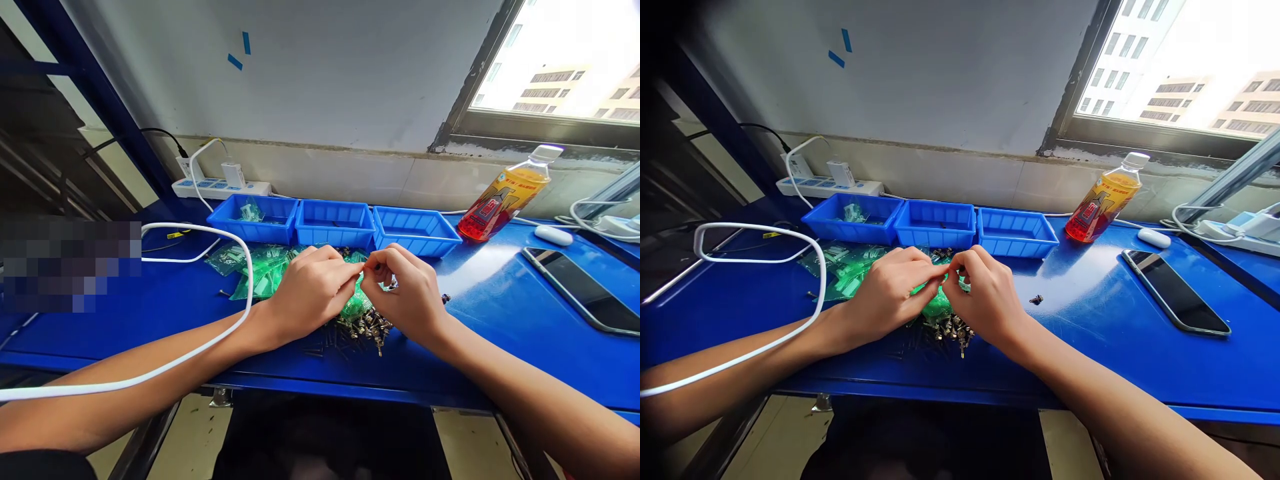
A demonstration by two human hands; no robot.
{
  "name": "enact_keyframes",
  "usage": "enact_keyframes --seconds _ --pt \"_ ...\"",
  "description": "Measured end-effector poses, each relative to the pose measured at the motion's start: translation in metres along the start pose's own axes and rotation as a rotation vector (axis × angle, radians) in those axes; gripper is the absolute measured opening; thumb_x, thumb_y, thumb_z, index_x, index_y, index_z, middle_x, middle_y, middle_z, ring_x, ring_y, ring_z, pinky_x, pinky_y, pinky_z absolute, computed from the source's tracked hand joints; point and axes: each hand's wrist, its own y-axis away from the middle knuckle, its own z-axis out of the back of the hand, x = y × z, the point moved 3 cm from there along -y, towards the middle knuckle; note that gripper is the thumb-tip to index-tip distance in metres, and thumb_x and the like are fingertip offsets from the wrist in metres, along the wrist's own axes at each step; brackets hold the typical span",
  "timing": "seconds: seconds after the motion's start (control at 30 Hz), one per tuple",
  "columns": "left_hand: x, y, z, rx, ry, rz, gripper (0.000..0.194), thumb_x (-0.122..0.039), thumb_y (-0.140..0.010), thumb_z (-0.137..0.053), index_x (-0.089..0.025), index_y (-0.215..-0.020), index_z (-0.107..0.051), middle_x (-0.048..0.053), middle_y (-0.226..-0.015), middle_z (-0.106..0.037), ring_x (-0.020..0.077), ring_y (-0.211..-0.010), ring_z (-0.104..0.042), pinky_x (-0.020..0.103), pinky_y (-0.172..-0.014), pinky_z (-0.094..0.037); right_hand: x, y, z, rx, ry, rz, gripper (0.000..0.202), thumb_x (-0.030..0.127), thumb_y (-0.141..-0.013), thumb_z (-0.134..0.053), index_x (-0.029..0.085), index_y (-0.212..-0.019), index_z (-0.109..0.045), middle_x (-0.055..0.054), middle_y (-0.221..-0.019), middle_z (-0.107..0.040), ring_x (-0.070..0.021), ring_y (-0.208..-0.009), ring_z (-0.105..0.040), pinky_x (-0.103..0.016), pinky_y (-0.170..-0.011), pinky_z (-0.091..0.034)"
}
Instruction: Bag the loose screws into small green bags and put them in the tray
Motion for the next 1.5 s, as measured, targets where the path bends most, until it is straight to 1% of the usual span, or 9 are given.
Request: enact_keyframes --seconds 0.1,0.17,0.57,0.63,0.8,0.93,1.1,1.3,1.5 --pt "-0.002 0.000 0.001 -0.002 -0.049 -0.049 0.021 -0.017 -0.089 -0.048 -0.012 -0.094 -0.067 0.003 -0.068 -0.066 0.0158 -0.070 -0.058 0.027 -0.060 -0.040 0.000 0.000 -0.001 0.006 0.009 -0.004 0.011 0.009 -0.072 -0.048 0.020 -0.068 -0.049 0.002 -0.061 -0.053 -0.0083 -0.051 -0.046 -0.021 -0.050 -0.040" --pt "-0.002 0.000 0.001 -0.013 -0.052 -0.056 0.021 -0.017 -0.089 -0.047 -0.012 -0.093 -0.067 0.003 -0.066 -0.065 0.0156 -0.069 -0.058 0.027 -0.060 -0.039 0.000 0.000 -0.001 0.002 0.009 -0.007 0.011 0.009 -0.071 -0.048 0.020 -0.068 -0.049 0.002 -0.061 -0.053 -0.0082 -0.051 -0.046 -0.021 -0.050 -0.039" --pt "0.000 -0.002 0.001 -0.045 0.012 -0.009 0.023 -0.018 -0.090 -0.047 -0.015 -0.100 -0.067 0.003 -0.072 -0.068 0.0144 -0.072 -0.060 0.027 -0.062 -0.041 -0.002 -0.003 0.001 -0.067 -0.003 0.002 0.013 0.008 -0.067 -0.049 0.020 -0.066 -0.046 0.004 -0.059 -0.050 -0.0078 -0.050 -0.043 -0.021 -0.049 -0.038" --pt "0.000 -0.002 0.001 -0.049 0.016 -0.007 0.022 -0.018 -0.089 -0.047 -0.016 -0.098 -0.068 0.003 -0.071 -0.068 0.0143 -0.073 -0.061 0.027 -0.062 -0.041 -0.004 -0.005 0.004 -0.078 0.001 0.004 0.013 0.008 -0.067 -0.049 0.020 -0.065 -0.046 0.004 -0.059 -0.049 -0.0079 -0.050 -0.043 -0.021 -0.049 -0.038" --pt "-0.002 -0.001 0.002 -0.052 0.053 0.003 0.021 -0.019 -0.088 -0.049 -0.016 -0.095 -0.068 0.002 -0.072 -0.069 0.0145 -0.075 -0.062 0.028 -0.066 -0.043 -0.015 -0.011 0.012 -0.151 0.048 -0.024 0.014 0.006 -0.067 -0.050 0.020 -0.064 -0.046 0.004 -0.058 -0.049 -0.0076 -0.049 -0.043 -0.021 -0.049 -0.038" --pt "0.001 -0.001 0.003 -0.074 0.088 0.055 0.021 -0.019 -0.088 -0.049 -0.016 -0.094 -0.069 0.003 -0.076 -0.070 0.0143 -0.075 -0.063 0.028 -0.066 -0.043 -0.008 -0.009 0.011 -0.090 0.013 0.028 0.012 0.007 -0.071 -0.050 0.019 -0.068 -0.049 0.003 -0.060 -0.051 -0.0084 -0.052 -0.046 -0.021 -0.051 -0.041" --pt "0.004 -0.001 0.003 -0.037 0.122 0.110 0.023 -0.021 -0.089 -0.047 -0.017 -0.097 -0.069 0.003 -0.078 -0.071 0.0145 -0.076 -0.063 0.028 -0.067 -0.044 0.003 -0.005 0.009 -0.051 0.002 0.057 0.012 0.008 -0.074 -0.051 0.020 -0.072 -0.051 0.002 -0.063 -0.054 -0.0090 -0.054 -0.050 -0.022 -0.052 -0.043" --pt "0.003 -0.001 0.002 -0.037 0.123 0.112 0.024 -0.022 -0.090 -0.046 -0.018 -0.097 -0.069 0.003 -0.079 -0.071 0.0143 -0.076 -0.063 0.028 -0.067 -0.044 0.003 -0.003 0.007 -0.038 0.009 0.072 0.011 0.008 -0.074 -0.051 0.019 -0.073 -0.051 0.002 -0.062 -0.054 -0.0091 -0.053 -0.050 -0.021 -0.051 -0.042" --pt "0.002 -0.002 0.002 -0.046 0.116 0.098 0.024 -0.021 -0.090 -0.047 -0.016 -0.097 -0.069 0.004 -0.078 -0.071 0.0146 -0.075 -0.063 0.028 -0.066 -0.044 0.002 -0.002 0.005 -0.041 0.008 0.043 0.010 0.010 -0.075 -0.050 0.020 -0.073 -0.051 0.002 -0.062 -0.054 -0.0094 -0.054 -0.049 -0.022 -0.052 -0.042"
